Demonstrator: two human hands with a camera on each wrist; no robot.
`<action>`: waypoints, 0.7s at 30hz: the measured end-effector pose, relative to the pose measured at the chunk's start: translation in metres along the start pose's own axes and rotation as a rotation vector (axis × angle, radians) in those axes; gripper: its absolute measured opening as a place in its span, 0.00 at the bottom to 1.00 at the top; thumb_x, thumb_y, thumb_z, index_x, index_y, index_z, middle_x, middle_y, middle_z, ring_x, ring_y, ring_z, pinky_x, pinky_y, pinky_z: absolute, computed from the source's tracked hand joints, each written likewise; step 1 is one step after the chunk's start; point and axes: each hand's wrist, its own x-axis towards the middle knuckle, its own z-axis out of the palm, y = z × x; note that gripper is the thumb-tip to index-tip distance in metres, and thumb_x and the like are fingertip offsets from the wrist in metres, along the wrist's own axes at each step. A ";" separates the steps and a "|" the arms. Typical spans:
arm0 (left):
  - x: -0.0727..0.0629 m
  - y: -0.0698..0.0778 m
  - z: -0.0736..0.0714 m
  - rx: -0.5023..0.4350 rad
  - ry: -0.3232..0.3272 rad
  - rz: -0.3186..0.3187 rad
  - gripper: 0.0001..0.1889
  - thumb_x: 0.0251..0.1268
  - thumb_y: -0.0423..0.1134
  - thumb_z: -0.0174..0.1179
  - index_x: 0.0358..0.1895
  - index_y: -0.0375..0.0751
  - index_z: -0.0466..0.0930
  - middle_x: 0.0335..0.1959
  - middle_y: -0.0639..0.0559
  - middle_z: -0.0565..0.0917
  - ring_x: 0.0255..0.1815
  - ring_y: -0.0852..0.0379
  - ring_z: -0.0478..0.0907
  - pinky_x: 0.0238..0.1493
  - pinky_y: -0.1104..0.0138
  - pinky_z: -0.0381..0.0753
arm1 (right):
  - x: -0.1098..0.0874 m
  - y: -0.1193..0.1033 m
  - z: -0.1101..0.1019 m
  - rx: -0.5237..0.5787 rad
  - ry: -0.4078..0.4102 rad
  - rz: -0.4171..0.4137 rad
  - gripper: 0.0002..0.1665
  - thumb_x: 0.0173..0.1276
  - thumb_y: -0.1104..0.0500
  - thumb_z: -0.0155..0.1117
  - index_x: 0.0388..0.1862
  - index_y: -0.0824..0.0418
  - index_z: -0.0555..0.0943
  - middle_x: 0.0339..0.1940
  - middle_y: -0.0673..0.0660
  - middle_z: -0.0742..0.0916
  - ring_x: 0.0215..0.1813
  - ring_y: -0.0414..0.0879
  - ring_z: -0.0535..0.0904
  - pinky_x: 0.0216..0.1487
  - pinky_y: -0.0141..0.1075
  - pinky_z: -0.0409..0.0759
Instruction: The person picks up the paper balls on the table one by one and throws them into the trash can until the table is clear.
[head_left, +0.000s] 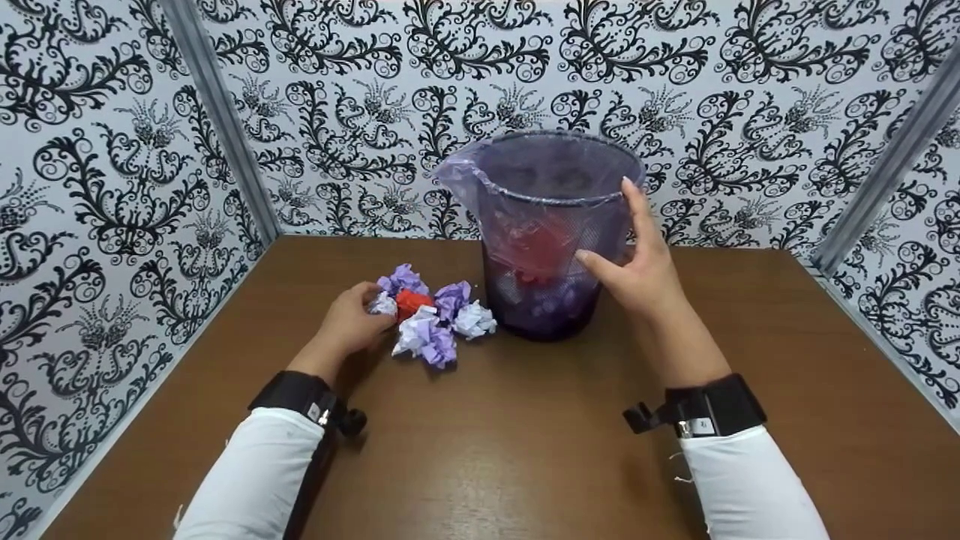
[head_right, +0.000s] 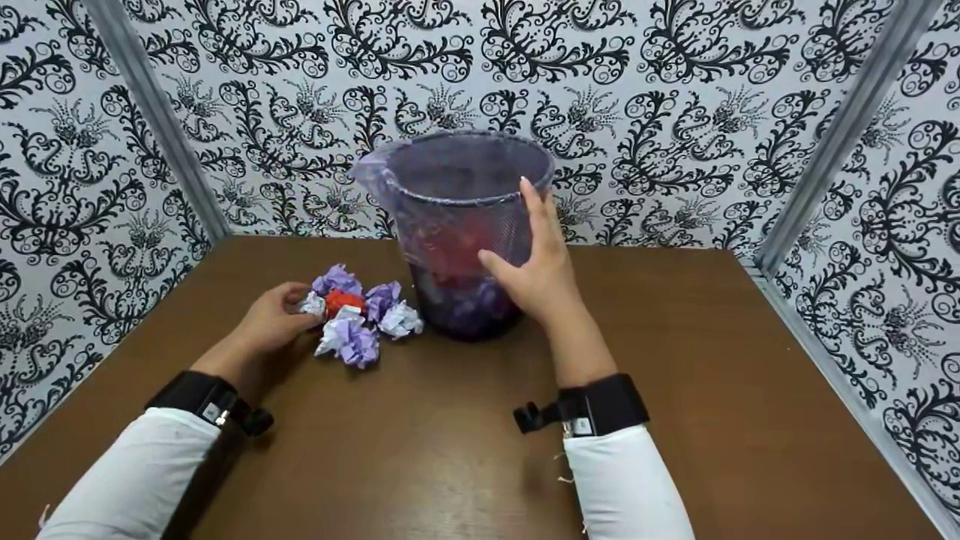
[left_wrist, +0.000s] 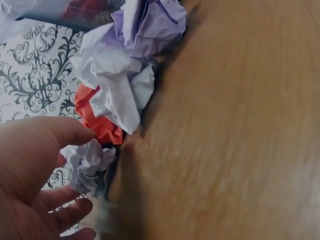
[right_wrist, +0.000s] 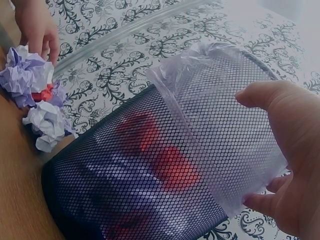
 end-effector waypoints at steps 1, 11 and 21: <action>0.000 -0.001 0.000 0.002 0.005 -0.003 0.32 0.59 0.41 0.66 0.68 0.33 0.72 0.66 0.32 0.79 0.68 0.36 0.75 0.73 0.47 0.72 | 0.000 0.000 0.000 0.005 -0.001 0.002 0.63 0.59 0.53 0.80 0.83 0.33 0.51 0.84 0.54 0.60 0.77 0.58 0.66 0.69 0.59 0.78; 0.001 -0.006 0.003 0.033 0.011 -0.006 0.29 0.58 0.38 0.65 0.64 0.33 0.74 0.62 0.33 0.81 0.64 0.36 0.76 0.69 0.46 0.75 | -0.001 0.000 0.000 0.030 -0.009 0.014 0.63 0.59 0.53 0.81 0.83 0.31 0.51 0.84 0.55 0.60 0.76 0.60 0.68 0.68 0.59 0.78; 0.003 -0.007 0.004 0.075 0.011 -0.014 0.26 0.58 0.38 0.66 0.60 0.37 0.75 0.56 0.37 0.82 0.55 0.41 0.77 0.59 0.50 0.79 | -0.001 0.000 -0.001 0.024 -0.009 0.020 0.63 0.59 0.53 0.80 0.83 0.31 0.51 0.84 0.53 0.59 0.78 0.58 0.66 0.69 0.58 0.77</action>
